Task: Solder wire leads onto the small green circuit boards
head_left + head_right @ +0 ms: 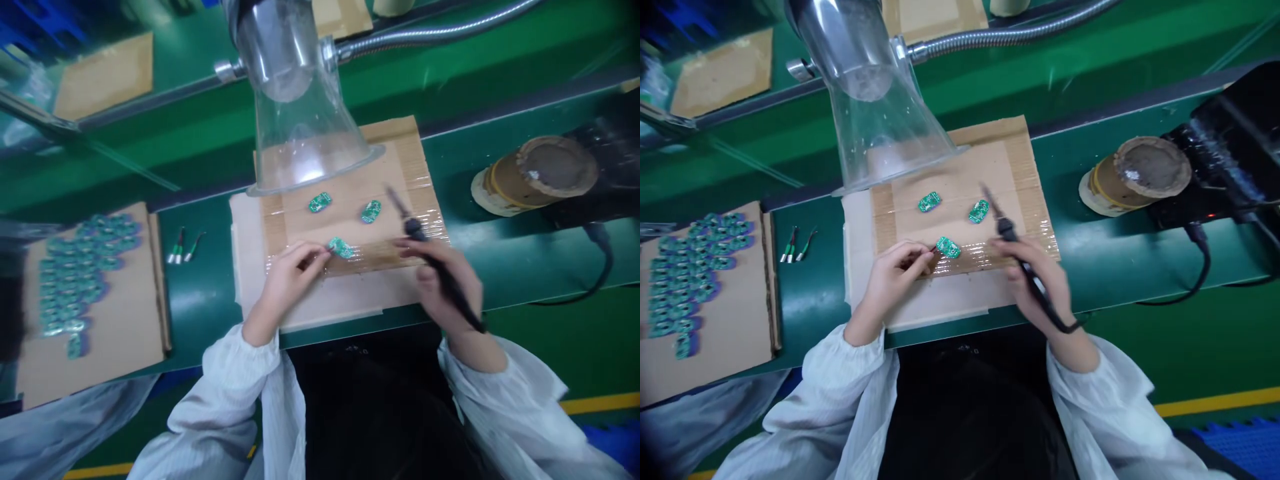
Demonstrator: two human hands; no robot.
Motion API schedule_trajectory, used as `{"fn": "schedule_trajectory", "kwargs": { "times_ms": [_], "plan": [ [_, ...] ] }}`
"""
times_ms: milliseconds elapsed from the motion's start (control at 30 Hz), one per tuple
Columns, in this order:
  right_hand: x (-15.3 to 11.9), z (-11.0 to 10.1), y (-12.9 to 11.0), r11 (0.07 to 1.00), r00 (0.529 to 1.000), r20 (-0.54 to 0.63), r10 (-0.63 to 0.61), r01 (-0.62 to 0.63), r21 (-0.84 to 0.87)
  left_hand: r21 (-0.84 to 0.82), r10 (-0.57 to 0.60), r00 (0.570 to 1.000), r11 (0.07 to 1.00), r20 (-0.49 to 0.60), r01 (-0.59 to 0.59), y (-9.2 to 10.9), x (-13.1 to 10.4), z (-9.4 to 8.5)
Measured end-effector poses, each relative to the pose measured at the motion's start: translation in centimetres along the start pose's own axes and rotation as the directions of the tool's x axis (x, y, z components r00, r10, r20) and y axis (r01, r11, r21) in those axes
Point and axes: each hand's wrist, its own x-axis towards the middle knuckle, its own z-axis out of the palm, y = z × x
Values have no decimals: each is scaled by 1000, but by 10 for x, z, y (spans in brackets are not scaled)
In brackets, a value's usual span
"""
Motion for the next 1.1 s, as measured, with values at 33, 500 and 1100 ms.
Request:
{"fn": "schedule_trajectory", "kwargs": {
  "times_ms": [33,500,1100],
  "plan": [
    [5,15,-2,998,997,61,-49,48,29,-5,-2,1000,1000,3,2,0,-2,-2],
    [9,76,-10,972,976,143,-164,185,-144,-148,-71,996,986,46,77,-3,-14,-3],
    [-14,43,4,974,974,-208,94,-47,220,83,115,989,989,92,-122,-5,6,-17]
  ]
}}
